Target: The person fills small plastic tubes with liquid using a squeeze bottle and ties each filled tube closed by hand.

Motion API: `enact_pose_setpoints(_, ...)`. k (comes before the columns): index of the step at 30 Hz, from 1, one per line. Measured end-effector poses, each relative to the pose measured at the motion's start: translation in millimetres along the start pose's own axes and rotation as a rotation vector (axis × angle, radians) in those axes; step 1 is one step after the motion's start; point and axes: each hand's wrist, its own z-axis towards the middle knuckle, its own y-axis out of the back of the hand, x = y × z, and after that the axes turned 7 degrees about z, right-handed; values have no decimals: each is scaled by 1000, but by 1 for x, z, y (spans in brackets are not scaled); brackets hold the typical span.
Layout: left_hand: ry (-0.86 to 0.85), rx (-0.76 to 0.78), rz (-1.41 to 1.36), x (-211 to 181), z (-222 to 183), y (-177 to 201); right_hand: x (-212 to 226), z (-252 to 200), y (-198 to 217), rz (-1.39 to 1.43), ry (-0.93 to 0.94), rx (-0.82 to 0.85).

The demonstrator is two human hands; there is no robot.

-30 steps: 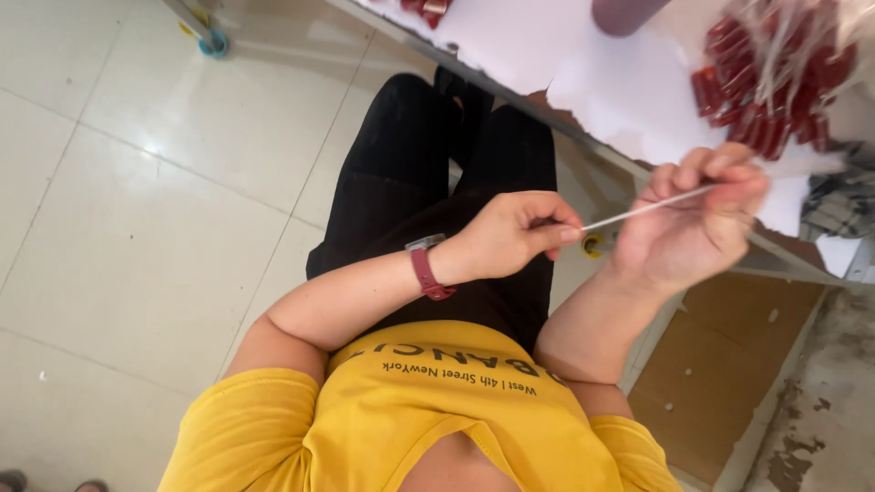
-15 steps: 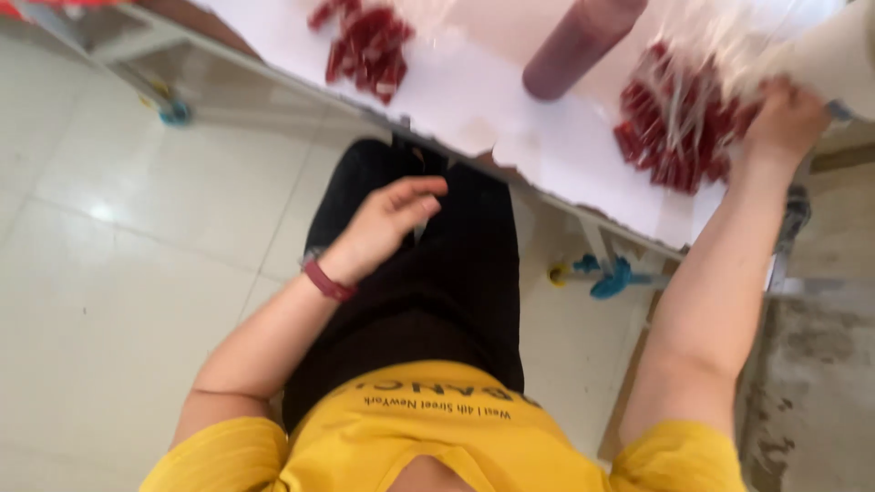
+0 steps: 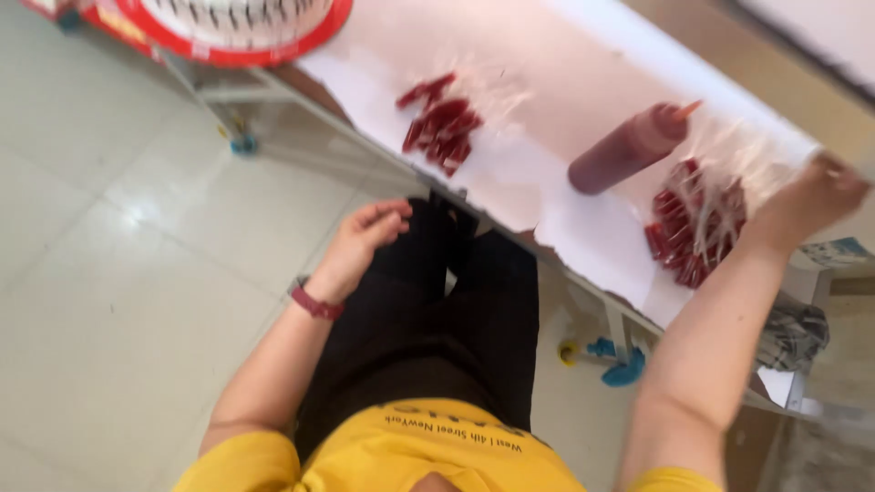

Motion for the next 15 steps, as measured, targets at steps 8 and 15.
enact_pose_setpoints(8, -134, -26, -25, -21, -24, 20, 175, -256, -31, 417, 64, 741)
enact_pose_setpoints(15, -213, -175, -47, -51, -36, 43, 230, -247, -176, -164, 73, 852)
